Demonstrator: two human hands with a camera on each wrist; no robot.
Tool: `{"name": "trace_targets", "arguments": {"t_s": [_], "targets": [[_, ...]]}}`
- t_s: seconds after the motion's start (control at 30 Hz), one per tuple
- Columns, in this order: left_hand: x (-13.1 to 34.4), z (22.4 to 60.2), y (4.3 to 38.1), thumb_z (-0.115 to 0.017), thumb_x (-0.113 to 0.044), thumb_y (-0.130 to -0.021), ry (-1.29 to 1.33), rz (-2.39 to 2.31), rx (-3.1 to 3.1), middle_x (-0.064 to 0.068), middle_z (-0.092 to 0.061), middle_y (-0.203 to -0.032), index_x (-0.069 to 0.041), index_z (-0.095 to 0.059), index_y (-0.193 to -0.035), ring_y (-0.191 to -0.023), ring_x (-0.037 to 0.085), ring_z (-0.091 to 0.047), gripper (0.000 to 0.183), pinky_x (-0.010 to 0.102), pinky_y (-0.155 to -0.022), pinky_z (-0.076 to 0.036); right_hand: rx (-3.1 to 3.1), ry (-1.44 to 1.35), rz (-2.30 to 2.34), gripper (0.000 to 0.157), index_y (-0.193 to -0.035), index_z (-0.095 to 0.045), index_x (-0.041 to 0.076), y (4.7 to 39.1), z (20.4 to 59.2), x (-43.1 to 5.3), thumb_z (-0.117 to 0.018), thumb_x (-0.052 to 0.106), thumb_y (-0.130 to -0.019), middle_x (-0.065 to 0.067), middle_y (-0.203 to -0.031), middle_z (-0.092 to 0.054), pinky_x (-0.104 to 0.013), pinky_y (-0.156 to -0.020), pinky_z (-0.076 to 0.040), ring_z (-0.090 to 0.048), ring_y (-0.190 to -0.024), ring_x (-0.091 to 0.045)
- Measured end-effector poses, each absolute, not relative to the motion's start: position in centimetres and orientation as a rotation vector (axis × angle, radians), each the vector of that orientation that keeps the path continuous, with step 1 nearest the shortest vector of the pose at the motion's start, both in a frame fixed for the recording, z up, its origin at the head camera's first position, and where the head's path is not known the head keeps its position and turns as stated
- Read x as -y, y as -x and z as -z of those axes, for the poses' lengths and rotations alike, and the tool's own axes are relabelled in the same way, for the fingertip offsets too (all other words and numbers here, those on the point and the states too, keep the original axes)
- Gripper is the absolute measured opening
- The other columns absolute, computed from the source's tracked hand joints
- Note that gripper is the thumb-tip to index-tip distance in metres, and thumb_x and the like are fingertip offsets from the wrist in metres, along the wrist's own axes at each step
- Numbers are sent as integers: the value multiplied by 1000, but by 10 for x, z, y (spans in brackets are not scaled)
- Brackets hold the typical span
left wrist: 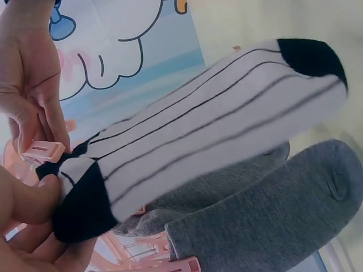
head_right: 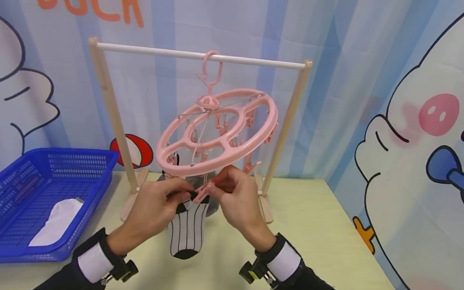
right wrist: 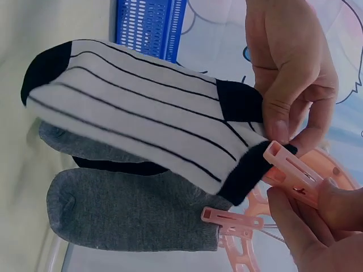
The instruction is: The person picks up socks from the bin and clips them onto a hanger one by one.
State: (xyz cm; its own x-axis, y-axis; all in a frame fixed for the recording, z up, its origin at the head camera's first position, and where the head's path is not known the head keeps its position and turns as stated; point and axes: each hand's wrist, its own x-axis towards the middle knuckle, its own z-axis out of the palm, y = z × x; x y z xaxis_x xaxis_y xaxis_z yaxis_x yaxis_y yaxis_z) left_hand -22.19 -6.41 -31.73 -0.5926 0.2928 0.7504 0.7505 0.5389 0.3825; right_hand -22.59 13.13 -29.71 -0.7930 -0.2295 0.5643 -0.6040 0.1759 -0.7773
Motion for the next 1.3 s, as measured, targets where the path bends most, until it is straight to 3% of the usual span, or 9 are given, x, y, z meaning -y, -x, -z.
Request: {"name": "trace_targets", "arguments": {"t_s": [0.53, 0.77, 0.97, 1.17, 1.3], "targets": [[63, 316, 225, -71, 10, -81, 831, 1011, 2050, 0, -70, -82, -8, -73, -88, -72, 8, -60, 19, 31, -61, -55, 2184, -820, -1591, 9, -95, -64, -1, 228, 296, -133, -67, -6, -88, -10, -91, -69, -32, -72, -56, -68, -81, -16], [66, 319, 225, -72, 8, -82, 806, 1058, 2028, -2, -69, -81, -8, -72, -88, -65, 9, -56, 18, 32, -54, -51, 2185, -866, -1613, 9, -98, -63, -2, 227, 295, -132, -66, -4, -90, -9, -92, -69, -34, -74, -56, -68, -83, -16], [67, 319, 224, -72, 6, -83, 811, 1067, 2034, 3, -71, -82, -6, -71, -89, -67, 9, -57, 14, 33, -55, -53, 2210, -813, -1638, 15, -102, -60, -4, 226, 295, -129, -67, -7, -88, -14, -95, -67, -33, -74, -57, -68, -84, -18], [68, 320, 224, -74, 7, -81, 802, 1050, 2044, -1, -70, -81, -6, -72, -91, -67, 7, -57, 17, 31, -55, -53, 2225, -782, -1672, 22, -107, -60, -4, 226, 295, -128, -70, -1, -88, -15, -100, -68, -37, -79, -56, -67, -90, -20], [70, 319, 221, -76, 3, -81, 787, 1008, 2054, -1, -71, -84, -7, -72, -93, -73, 6, -61, 17, 31, -61, -56, 2231, -776, -1676, 26, -111, -63, -1, 225, 295, -127, -72, 4, -87, -13, -102, -68, -39, -80, -56, -67, -91, -19]]}}
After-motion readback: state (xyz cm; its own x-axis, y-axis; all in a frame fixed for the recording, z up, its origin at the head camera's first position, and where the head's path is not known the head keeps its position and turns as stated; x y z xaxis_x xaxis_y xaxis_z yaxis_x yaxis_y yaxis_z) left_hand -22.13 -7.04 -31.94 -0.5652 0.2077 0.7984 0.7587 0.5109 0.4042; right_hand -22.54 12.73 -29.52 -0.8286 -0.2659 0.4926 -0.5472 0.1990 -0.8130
